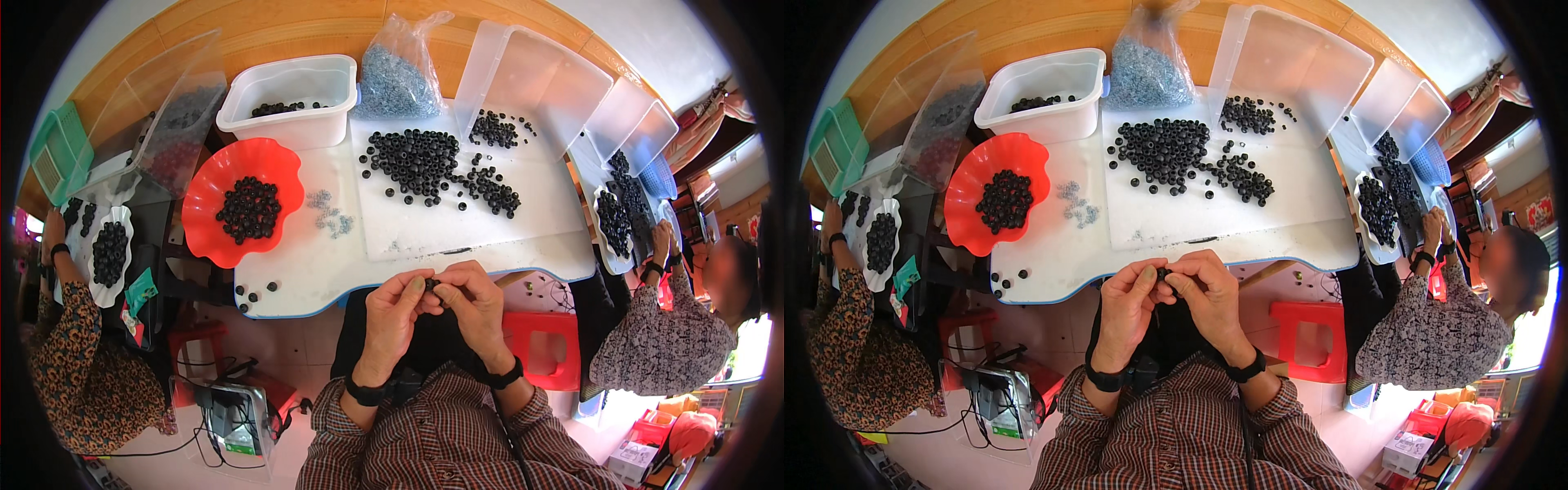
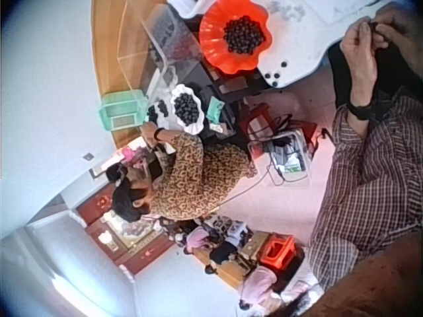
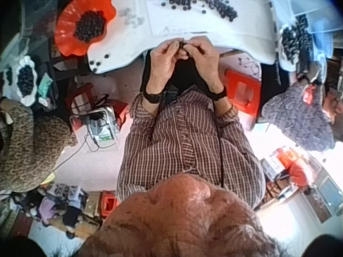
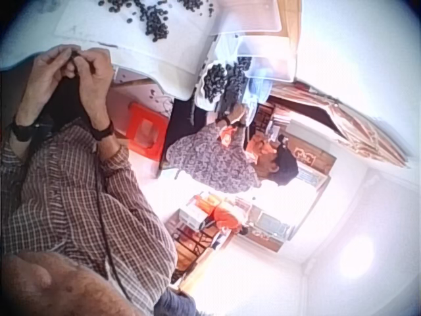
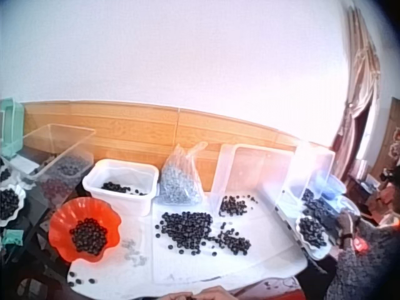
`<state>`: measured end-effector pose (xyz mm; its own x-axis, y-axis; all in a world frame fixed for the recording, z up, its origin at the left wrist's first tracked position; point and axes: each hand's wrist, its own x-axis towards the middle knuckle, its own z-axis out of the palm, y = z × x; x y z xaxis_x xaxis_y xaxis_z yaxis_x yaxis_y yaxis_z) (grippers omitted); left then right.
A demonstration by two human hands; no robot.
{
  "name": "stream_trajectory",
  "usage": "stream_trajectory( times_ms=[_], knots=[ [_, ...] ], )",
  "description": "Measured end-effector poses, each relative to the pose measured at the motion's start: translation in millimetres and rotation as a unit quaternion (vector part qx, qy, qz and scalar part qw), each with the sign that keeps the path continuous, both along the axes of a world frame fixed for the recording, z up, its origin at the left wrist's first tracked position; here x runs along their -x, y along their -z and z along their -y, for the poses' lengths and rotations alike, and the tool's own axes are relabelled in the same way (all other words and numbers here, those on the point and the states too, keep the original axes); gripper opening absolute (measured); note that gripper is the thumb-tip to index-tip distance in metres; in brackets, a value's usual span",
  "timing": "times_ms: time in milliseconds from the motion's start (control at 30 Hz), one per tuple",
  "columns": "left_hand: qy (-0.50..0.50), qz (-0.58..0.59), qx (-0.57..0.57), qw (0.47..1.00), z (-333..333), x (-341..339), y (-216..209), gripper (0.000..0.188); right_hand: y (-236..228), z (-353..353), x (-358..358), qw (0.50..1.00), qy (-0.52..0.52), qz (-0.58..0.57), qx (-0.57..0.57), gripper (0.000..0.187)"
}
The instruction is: Assembling small black plastic parts with small blue components on a production table.
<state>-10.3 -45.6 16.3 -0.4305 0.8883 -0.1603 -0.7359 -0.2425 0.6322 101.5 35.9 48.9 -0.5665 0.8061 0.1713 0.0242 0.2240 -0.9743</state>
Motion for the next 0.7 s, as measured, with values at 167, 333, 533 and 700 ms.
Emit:
stream_trajectory(
  times_ms=[167,333,533,700],
  knots=[
    [-0.006,-0.053,0.01,0.999,1.6,-0.5,-1.7,0.024,-2.7,-0.7,-0.4,0.993,0.008,0.047,-0.106,0.011],
    [-0.039,-0.083,0.023,0.995,3.0,-1.2,-5.5,0.024,-9.7,-0.9,2.8,0.977,0.001,0.065,-0.201,0.013],
    [-0.033,-0.108,0.048,0.992,6.6,0.7,-3.9,0.023,-12.3,-3.7,2.0,0.972,-0.027,0.074,-0.223,0.015],
    [-0.021,-0.106,0.086,0.991,10.1,2.0,-9.0,0.023,-12.3,-5.6,0.4,0.963,-0.063,0.077,-0.249,0.015]
  ],
)
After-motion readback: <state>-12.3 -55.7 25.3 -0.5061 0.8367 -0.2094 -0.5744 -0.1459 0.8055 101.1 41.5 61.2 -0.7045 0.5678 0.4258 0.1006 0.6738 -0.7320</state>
